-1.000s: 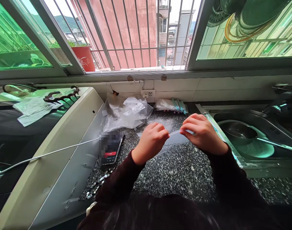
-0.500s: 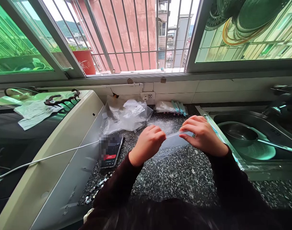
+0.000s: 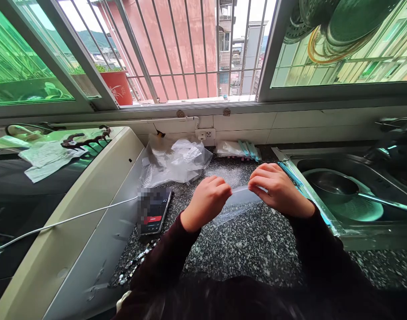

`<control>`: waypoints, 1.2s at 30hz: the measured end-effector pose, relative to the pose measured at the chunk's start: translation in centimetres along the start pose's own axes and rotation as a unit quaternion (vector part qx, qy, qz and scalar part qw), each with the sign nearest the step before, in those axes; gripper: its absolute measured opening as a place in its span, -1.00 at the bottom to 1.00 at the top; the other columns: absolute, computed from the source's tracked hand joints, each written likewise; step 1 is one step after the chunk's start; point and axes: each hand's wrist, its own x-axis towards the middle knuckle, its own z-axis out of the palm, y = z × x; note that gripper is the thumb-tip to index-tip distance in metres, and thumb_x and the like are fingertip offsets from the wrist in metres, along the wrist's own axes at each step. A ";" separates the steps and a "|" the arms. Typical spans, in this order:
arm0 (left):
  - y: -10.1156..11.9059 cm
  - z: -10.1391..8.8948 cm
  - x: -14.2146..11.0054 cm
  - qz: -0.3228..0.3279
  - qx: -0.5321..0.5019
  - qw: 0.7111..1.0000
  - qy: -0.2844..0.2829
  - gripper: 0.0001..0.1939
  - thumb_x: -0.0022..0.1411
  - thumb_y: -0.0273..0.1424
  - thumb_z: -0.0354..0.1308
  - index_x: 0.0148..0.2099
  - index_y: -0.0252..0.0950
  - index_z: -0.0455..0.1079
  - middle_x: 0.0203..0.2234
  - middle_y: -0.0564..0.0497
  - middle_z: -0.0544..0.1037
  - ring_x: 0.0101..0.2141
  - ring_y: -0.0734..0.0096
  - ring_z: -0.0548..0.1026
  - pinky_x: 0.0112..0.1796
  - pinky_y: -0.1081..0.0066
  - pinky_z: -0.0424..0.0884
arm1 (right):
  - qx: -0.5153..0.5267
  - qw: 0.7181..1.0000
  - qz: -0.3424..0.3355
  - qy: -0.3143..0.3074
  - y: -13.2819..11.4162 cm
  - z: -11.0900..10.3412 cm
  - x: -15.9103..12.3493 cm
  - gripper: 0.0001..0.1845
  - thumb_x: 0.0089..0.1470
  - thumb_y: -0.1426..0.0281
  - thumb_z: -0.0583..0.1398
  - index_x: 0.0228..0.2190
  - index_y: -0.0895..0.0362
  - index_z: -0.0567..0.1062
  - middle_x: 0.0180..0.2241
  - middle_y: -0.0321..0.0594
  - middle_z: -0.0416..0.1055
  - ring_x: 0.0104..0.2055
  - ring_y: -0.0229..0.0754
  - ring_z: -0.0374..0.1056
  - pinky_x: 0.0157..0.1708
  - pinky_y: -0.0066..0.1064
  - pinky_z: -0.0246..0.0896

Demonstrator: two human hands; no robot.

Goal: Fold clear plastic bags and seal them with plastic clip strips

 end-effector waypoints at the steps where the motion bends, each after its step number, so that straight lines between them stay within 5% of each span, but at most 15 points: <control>1: 0.0 0.0 0.0 0.000 -0.001 1.000 0.001 -0.79 0.24 -0.42 0.01 -0.44 -0.31 0.36 -0.52 0.02 0.44 -0.45 0.43 0.32 -0.38 0.41 0.28 | 0.000 1.000 -0.001 -0.001 0.0 0.0 0.0 -0.78 0.13 0.43 0.07 -0.53 0.12 0.40 -0.47 -0.25 0.43 -0.32 -0.22 0.24 -0.24 -0.32 0.02; 16: -0.2 0.4 -0.1 0.002 0.005 1.000 0.009 -0.78 0.24 -0.45 -0.01 -0.43 -0.32 0.37 -0.52 0.01 0.43 -0.46 0.44 0.32 -0.40 0.42 0.26 | 0.003 1.000 0.012 -0.006 0.1 0.3 -0.2 -0.90 0.06 0.35 0.15 -0.42 0.11 0.44 -0.39 -0.19 0.44 -0.24 -0.13 0.24 -0.20 -0.27 0.08; 36: -1.8 -0.6 -0.3 -0.044 -0.064 0.996 -0.034 -0.83 0.19 -0.32 0.08 -0.37 -0.31 0.37 -0.48 0.01 0.45 -0.41 0.42 0.37 -0.35 0.40 0.33 | -0.004 1.000 -0.004 0.003 0.5 -0.3 0.0 -0.79 0.13 0.45 0.05 -0.51 0.11 0.39 -0.44 -0.21 0.42 -0.26 -0.17 0.23 -0.18 -0.28 0.08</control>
